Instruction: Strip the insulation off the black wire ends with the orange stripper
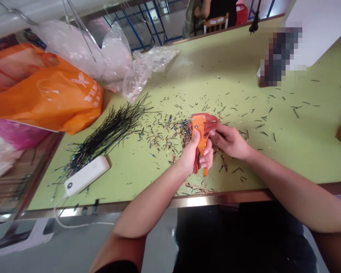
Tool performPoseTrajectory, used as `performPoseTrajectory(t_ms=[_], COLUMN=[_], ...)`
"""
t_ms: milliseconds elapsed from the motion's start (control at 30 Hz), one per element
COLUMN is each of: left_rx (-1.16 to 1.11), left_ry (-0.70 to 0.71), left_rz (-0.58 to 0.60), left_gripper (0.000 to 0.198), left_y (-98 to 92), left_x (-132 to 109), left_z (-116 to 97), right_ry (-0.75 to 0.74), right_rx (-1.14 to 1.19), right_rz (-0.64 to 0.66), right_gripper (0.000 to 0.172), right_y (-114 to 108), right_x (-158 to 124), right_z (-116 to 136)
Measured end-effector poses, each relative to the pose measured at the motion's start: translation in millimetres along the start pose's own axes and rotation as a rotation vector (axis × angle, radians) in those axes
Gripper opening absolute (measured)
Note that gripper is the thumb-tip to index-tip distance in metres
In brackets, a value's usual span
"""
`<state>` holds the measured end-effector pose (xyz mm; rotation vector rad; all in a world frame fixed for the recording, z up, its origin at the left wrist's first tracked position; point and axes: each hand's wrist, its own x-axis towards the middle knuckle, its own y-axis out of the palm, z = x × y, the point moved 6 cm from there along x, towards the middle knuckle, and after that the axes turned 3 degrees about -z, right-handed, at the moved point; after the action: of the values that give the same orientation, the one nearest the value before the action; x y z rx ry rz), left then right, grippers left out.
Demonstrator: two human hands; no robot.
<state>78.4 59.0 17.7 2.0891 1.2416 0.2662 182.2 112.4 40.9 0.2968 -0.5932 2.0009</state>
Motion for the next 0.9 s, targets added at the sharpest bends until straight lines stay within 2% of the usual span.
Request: performPoseTrajectory(t_ms=[200,467,700,900], left_rx=[-0.02,0.072,0.018,0.104], left_ry=[-0.003,-0.046,-0.03,-0.011], left_rz=[-0.059,-0.04,-0.068,-0.082], left_gripper=[0.078,0.078,0.076,0.077], left_y=[-9.8,-17.3,-23.3,-26.6], left_x=[-2.3,0.2,2.7,2.0], left_z=[-15.1,-5.6,-9.4,-8.2], right_ry=[0.019,0.001,-0.023,0.003], right_rx=[-0.126,-0.221,-0.205,-0.269], right_rz=[-0.159,-0.221,-0.277,-0.297], right_gripper=[0.029,0.03,0.028,0.03], right_y=[-20.1,-27.3,-31.9,-34.3], right_x=[4.7,4.5,3.4,3.8], right_z=[-2.8,3.0,7.7,6.7])
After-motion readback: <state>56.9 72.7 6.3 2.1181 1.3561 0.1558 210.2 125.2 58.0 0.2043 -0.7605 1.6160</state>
